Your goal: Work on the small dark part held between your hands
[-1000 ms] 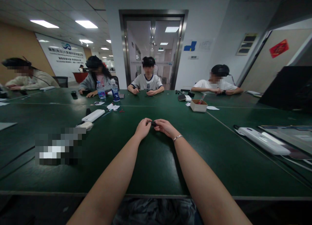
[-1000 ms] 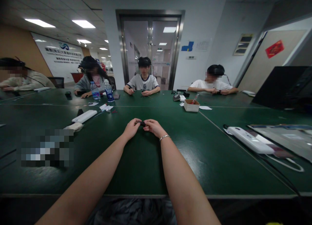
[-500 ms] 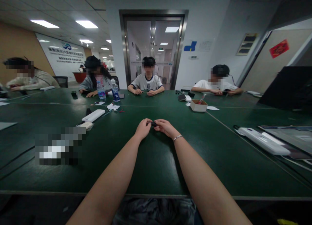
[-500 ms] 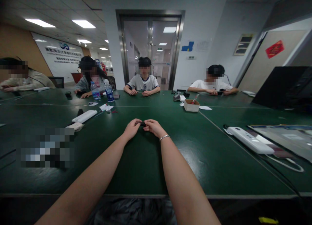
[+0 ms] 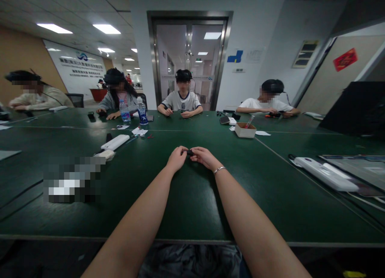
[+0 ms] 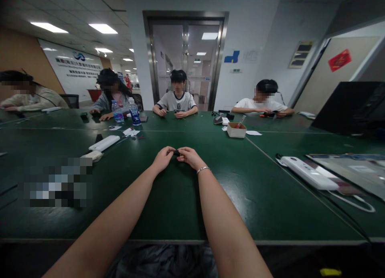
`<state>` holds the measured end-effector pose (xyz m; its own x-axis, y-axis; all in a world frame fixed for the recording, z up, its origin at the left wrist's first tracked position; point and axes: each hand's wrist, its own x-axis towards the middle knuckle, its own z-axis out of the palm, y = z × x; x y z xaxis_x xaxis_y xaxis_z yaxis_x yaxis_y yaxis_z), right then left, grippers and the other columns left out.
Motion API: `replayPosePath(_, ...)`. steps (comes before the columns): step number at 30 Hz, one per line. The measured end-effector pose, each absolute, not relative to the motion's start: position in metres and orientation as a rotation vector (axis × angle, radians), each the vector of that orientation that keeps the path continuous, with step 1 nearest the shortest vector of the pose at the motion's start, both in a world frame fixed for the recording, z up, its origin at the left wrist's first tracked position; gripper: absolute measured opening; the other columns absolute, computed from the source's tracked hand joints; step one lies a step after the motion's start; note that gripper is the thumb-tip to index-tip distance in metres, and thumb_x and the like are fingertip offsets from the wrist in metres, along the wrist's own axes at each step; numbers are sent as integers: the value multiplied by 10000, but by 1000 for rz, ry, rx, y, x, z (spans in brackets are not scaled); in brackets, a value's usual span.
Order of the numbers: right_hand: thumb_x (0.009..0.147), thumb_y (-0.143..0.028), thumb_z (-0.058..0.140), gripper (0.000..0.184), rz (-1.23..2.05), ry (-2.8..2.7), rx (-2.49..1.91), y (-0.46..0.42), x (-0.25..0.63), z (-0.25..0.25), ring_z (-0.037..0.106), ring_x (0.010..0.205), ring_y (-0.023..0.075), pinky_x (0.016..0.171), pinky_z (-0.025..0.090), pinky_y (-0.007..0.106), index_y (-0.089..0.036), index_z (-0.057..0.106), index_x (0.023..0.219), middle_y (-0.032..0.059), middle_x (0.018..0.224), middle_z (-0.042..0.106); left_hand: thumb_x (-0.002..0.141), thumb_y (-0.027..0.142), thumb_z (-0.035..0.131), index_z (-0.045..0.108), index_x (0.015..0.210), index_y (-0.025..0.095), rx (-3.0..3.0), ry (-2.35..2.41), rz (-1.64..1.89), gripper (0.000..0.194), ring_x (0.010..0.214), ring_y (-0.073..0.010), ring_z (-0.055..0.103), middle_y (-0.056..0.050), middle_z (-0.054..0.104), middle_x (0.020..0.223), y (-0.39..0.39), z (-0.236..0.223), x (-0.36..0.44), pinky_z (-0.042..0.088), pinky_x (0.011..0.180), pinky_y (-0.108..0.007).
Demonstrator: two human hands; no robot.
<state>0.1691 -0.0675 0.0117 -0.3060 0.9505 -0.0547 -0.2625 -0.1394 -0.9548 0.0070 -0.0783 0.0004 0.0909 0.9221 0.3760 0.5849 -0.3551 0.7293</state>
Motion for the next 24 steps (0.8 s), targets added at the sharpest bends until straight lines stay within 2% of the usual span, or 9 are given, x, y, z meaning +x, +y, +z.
replayPosePath(24, 825, -85, 598, 36, 1610, -1153, -911, -69, 168, 13, 624, 529, 116, 531, 543, 225, -111, 601, 849, 59, 665, 641, 852, 231, 437, 620, 977, 196, 1994, 1468, 1163, 224, 976, -168, 565, -65, 625, 1037, -78, 0, 7, 439, 911, -325)
